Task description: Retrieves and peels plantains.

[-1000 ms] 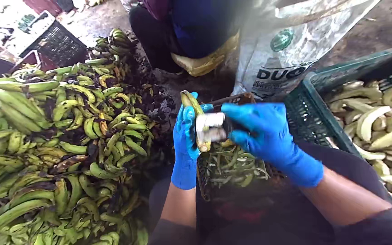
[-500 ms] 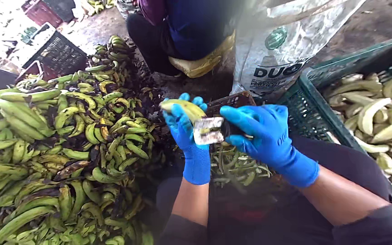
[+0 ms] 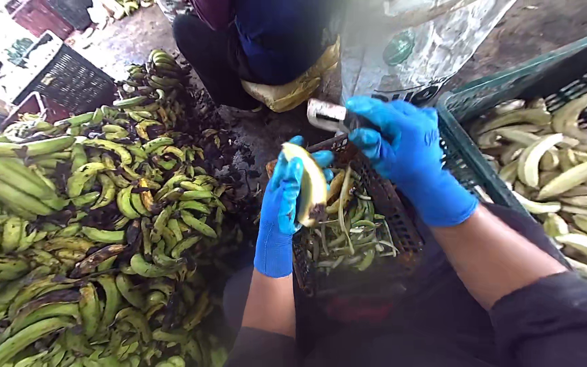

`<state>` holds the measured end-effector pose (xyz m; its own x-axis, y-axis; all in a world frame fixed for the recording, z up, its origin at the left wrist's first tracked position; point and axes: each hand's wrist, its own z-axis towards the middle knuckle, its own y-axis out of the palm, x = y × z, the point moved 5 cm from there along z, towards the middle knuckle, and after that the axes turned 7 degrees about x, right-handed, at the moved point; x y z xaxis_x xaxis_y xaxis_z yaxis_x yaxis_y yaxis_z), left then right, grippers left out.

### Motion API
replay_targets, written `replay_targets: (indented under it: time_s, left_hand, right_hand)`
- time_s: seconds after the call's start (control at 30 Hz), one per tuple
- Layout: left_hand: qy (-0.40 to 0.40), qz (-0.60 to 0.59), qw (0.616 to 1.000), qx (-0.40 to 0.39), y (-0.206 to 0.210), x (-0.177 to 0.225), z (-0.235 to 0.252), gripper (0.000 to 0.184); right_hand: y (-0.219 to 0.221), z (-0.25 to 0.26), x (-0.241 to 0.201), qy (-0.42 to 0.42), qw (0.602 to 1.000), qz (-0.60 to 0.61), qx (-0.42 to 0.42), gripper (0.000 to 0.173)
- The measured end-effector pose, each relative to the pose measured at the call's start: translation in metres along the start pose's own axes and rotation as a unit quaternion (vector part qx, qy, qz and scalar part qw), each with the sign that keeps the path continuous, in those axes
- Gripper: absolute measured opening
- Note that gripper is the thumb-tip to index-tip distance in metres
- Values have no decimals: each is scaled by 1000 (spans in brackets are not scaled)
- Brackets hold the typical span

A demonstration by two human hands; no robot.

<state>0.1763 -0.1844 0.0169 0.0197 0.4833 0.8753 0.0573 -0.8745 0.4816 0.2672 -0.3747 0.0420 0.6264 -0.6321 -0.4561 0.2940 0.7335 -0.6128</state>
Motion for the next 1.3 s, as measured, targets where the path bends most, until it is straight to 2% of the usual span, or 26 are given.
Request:
replay_targets:
  time_s: [0.07, 0.13, 0.2, 0.23, 0.33, 0.43, 0.5, 0.57, 0.7, 0.8, 0.87, 0.93, 0.97, 1.03, 1.07, 1.1, 1.17, 1.23, 1.3]
  left_hand:
    - [73, -159, 980, 89, -3, 8, 6, 32]
    - [102, -332, 933, 97, -3, 18, 5, 38]
    - [91, -411, 900, 114, -1, 22, 4, 38]
    - [88, -397, 908, 102, 0, 22, 4, 37]
    - [98, -252, 963, 20, 7, 24, 1, 39]
    - [91, -161, 982, 38, 7, 27, -4, 47]
    - [104, -65, 988, 90, 3, 27, -13, 43]
    - [92, 58, 989, 101, 0, 23, -20, 44]
    - [109, 187, 976, -4, 12, 16, -31, 65]
    - [112, 149, 981, -51, 10, 18, -25, 76]
    - [104, 79, 991, -7, 5, 20, -18, 68]
    - [65, -76, 993, 60, -4, 16, -10, 49]
    - [28, -184, 978, 90, -7, 13, -6, 42]
    - [-25, -387, 921, 36, -11, 12, 1, 49]
    - [-45, -447, 894, 11, -9, 12, 1, 47]
    - [-43, -451, 891, -18, -7, 10, -1, 43]
    - [4, -349, 937, 9, 0, 8, -10, 32]
    - [49, -228, 971, 58, 2, 11, -13, 33]
    - [88, -122, 984, 92, -1, 16, -15, 38]
  right_hand:
    - [0, -23, -29, -66, 997, 15, 48, 59]
    - [-1, -46, -51, -125, 988, 18, 84, 55]
    - [0, -53, -59, -148, 985, 20, 89, 50]
    - [1, -49, -59, -148, 985, 28, 80, 51]
    - [3, -38, -56, -126, 989, 68, 47, 57]
    - [3, -46, -55, -146, 985, 68, 60, 52]
    - [4, -44, -52, -158, 984, 59, 50, 52]
    - [6, -32, -48, -140, 988, 64, 28, 56]
    - [7, -8, -38, -64, 991, 102, -60, 69]
    - [9, -3, -16, 47, 989, 41, -132, 61]
    - [4, -3, -12, 68, 994, 18, -86, 59]
    - [0, -14, -28, -32, 999, 31, -7, 65]
    - [0, -23, -40, -97, 994, 40, 20, 63]
    - [1, -44, -60, -189, 979, 55, 44, 54]
    - [1, -49, -65, -208, 975, 58, 47, 50]
    - [2, -47, -68, -207, 975, 61, 48, 49]
    - [6, -38, -66, -169, 983, 70, 29, 56]
    - [8, -35, -63, -147, 985, 83, 21, 59]
    - [8, -37, -61, -143, 984, 100, 25, 59]
